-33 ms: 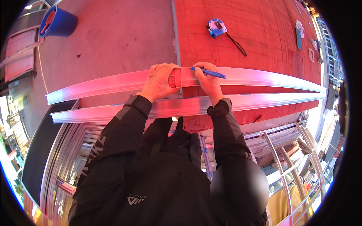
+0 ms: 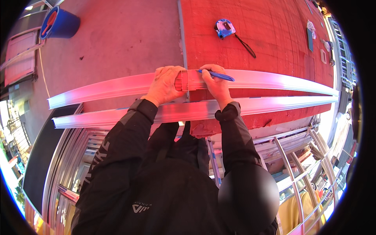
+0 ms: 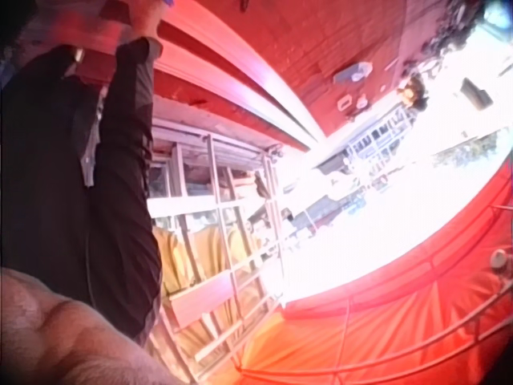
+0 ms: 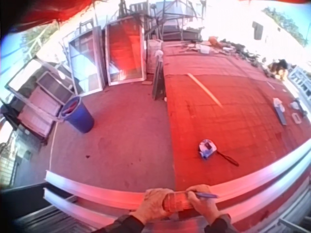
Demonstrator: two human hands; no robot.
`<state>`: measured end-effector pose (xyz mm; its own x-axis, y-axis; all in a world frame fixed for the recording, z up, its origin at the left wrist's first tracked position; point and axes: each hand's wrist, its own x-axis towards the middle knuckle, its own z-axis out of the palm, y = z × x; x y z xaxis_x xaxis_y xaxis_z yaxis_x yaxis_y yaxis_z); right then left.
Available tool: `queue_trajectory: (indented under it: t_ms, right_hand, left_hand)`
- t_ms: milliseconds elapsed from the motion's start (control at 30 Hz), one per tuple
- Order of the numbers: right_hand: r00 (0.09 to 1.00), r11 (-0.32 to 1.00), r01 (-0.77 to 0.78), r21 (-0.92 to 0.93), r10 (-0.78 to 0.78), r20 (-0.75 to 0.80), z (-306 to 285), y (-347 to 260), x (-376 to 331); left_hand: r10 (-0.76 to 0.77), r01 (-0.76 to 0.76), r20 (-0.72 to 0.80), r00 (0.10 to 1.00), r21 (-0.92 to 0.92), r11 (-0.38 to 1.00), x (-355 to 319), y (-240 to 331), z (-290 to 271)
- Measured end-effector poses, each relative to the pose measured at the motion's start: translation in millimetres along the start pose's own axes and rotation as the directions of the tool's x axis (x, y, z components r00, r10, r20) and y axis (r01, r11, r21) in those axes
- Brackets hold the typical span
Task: The person walks through a workshop, picks up a small metal profile and a pen, then returns to a red workbench. They place the small profile against a long metal bar and mark multiple points along the bar using the pen.
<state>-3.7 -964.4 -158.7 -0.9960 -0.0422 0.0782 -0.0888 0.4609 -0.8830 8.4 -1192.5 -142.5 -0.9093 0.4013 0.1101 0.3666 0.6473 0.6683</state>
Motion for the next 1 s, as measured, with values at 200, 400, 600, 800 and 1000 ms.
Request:
queue_trajectory:
  t_ms: [200,400,600,800,1000]
  right_hand:
    - [1.000,1.000,-0.020,-0.018,0.020,0.008,-0.7,-1.4,-0.7]
    - [1.000,0.999,-0.021,-0.031,0.021,-0.001,0.2,-0.7,0.0]
    - [1.000,1.000,-0.014,-0.005,0.014,0.003,-0.8,-2.8,0.2]
    - [0.999,0.998,-0.039,0.054,0.038,0.015,1.7,1.9,1.3]
    - [0.995,0.987,-0.096,0.131,0.098,-0.005,5.6,4.6,0.7]
  left_hand:
    - [0.013,-0.013,-0.031,0.999,0.012,1.000,0.9,-1.2,1.0]
    - [0.014,-0.014,-0.028,0.999,0.010,1.000,2.0,-1.8,0.9]
    - [0.003,-0.003,-0.026,1.000,0.004,1.000,1.8,-0.6,0.1]
    - [0.001,-0.001,-0.023,1.000,-0.003,1.000,1.0,-1.1,0.2]
    - [-0.008,0.008,-0.026,1.000,0.018,1.000,1.7,-0.5,3.1]
